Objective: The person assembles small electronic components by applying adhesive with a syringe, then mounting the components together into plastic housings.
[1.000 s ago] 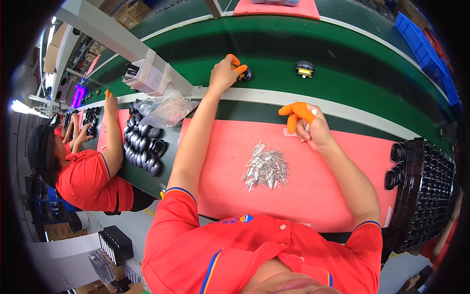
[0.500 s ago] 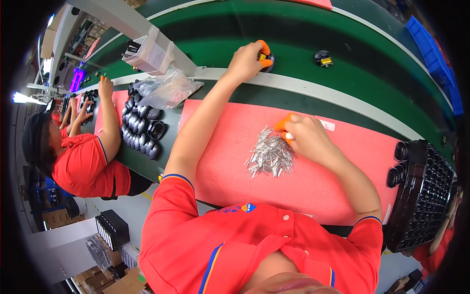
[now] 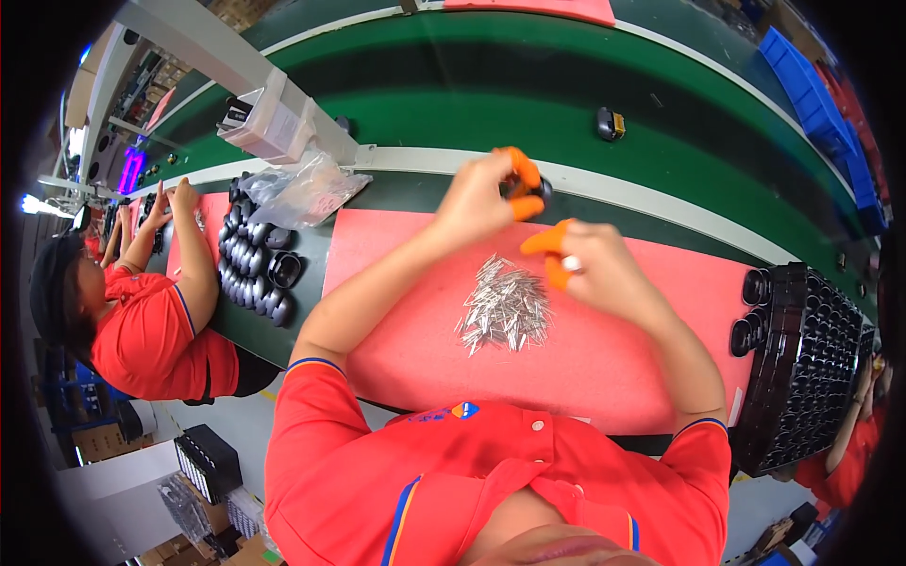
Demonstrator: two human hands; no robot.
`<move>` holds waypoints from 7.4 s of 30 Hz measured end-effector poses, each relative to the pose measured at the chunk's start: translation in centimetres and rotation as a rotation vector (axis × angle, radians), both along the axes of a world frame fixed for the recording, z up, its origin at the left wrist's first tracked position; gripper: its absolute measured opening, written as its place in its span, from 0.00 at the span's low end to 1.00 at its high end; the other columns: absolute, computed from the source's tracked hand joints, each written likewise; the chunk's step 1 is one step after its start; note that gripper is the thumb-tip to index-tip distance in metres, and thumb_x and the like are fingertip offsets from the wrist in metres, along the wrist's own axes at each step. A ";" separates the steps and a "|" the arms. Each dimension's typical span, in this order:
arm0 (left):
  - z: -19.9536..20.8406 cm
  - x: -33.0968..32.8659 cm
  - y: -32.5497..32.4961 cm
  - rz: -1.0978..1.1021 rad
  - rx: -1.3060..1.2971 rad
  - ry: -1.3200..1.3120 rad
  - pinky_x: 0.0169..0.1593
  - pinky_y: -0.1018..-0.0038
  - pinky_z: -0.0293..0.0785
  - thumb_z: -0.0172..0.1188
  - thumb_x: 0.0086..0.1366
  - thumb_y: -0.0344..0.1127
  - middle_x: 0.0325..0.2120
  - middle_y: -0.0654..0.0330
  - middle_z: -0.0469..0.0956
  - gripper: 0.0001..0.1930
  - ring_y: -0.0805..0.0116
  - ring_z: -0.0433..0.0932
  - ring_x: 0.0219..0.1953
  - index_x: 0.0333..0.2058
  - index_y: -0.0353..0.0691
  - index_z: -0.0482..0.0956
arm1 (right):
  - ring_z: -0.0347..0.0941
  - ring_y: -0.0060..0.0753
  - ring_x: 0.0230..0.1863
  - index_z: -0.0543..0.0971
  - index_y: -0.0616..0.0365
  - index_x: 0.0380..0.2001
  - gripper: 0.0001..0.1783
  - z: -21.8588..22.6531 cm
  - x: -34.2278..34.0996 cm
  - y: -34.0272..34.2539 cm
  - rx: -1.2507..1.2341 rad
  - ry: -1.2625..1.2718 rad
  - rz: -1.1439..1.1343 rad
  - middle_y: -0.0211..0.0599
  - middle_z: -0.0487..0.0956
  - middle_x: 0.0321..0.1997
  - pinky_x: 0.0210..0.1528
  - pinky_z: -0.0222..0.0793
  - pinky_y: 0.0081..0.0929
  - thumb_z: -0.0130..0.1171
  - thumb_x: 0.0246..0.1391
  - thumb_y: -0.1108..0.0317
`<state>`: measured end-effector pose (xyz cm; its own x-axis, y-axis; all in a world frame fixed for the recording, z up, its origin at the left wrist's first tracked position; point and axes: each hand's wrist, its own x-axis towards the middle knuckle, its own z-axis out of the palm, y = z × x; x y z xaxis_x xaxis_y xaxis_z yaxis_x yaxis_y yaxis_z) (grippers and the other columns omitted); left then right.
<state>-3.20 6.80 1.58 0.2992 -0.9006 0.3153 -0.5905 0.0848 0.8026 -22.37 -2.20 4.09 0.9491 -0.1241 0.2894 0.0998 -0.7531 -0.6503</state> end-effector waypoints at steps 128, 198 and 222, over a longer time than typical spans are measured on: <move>-2.1 14.0 -2.4 0.570 0.399 -0.281 0.26 0.73 0.71 0.70 0.55 0.43 0.24 0.59 0.77 0.20 0.68 0.77 0.27 0.37 0.36 0.75 | 0.79 0.39 0.32 0.82 0.62 0.37 0.11 -2.3 1.7 -1.1 0.242 0.234 -0.027 0.45 0.81 0.30 0.36 0.72 0.32 0.62 0.47 0.74; -2.3 -3.9 2.6 -0.057 -0.025 0.040 0.27 0.81 0.77 0.73 0.46 0.23 0.36 0.59 0.72 0.17 0.74 0.76 0.30 0.34 0.35 0.75 | 0.74 0.37 0.24 0.82 0.66 0.37 0.19 -4.2 -1.6 -1.9 -0.369 -0.287 -0.034 0.39 0.76 0.29 0.22 0.71 0.30 0.65 0.34 0.82; 1.1 -7.5 1.1 -0.372 -0.214 0.149 0.34 0.70 0.71 0.71 0.47 0.32 0.31 0.55 0.73 0.18 0.59 0.75 0.31 0.38 0.37 0.77 | 0.49 0.19 0.05 0.73 0.66 0.54 0.34 1.4 0.3 -2.3 1.772 -0.692 0.354 0.28 0.62 0.15 0.08 0.46 0.17 0.36 0.65 0.44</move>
<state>-10.65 7.85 2.71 0.0238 -0.8745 0.4844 -0.3676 0.4429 0.8178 -22.10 -4.47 5.52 0.7866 -0.5103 0.3477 0.6110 0.7243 -0.3195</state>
